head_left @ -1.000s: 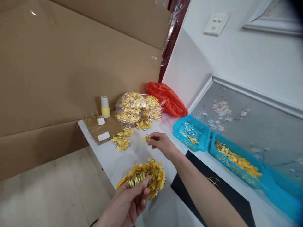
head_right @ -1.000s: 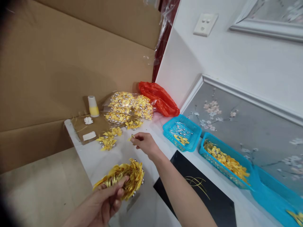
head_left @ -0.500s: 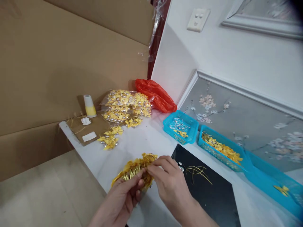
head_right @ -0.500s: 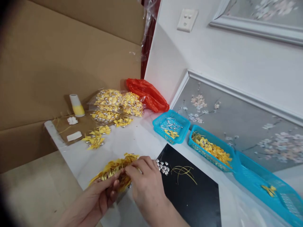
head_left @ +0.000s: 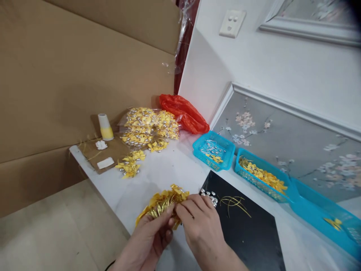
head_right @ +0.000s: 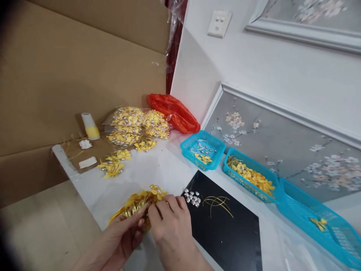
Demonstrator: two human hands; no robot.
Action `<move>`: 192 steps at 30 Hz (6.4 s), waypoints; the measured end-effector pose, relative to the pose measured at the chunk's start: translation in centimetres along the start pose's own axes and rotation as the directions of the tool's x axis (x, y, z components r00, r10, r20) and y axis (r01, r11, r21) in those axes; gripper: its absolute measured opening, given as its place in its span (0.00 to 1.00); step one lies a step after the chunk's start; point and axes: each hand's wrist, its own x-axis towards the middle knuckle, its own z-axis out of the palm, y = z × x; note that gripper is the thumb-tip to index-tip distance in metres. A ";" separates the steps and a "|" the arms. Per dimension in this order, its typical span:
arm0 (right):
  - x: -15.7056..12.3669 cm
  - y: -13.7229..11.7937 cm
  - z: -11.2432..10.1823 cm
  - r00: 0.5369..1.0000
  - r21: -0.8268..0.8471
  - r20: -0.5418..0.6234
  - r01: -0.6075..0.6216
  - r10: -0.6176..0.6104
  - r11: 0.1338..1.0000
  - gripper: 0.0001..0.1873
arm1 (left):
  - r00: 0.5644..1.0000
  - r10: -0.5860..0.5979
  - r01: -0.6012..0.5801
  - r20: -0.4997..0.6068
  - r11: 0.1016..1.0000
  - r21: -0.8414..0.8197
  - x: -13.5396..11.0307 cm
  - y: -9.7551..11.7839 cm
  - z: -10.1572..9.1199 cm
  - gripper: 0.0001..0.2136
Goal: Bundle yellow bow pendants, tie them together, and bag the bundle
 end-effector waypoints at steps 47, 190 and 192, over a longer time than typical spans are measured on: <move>6.3 1.2 3.1 0.910 0.696 0.407 -0.248 -0.085 0.674 0.14 | 0.966 -0.161 0.204 0.203 0.955 -0.215 -0.7 3.3 -4.2 0.04; 3.6 2.6 -0.1 0.959 0.554 0.097 -0.275 0.267 0.786 0.06 | 0.997 -0.030 0.014 -0.073 0.977 -0.211 0.5 2.6 -1.7 0.06; 2.7 1.6 0.0 0.994 0.372 0.060 -0.106 0.090 0.922 0.09 | 0.998 -0.014 0.001 -0.061 0.979 -0.204 0.5 2.3 -1.5 0.06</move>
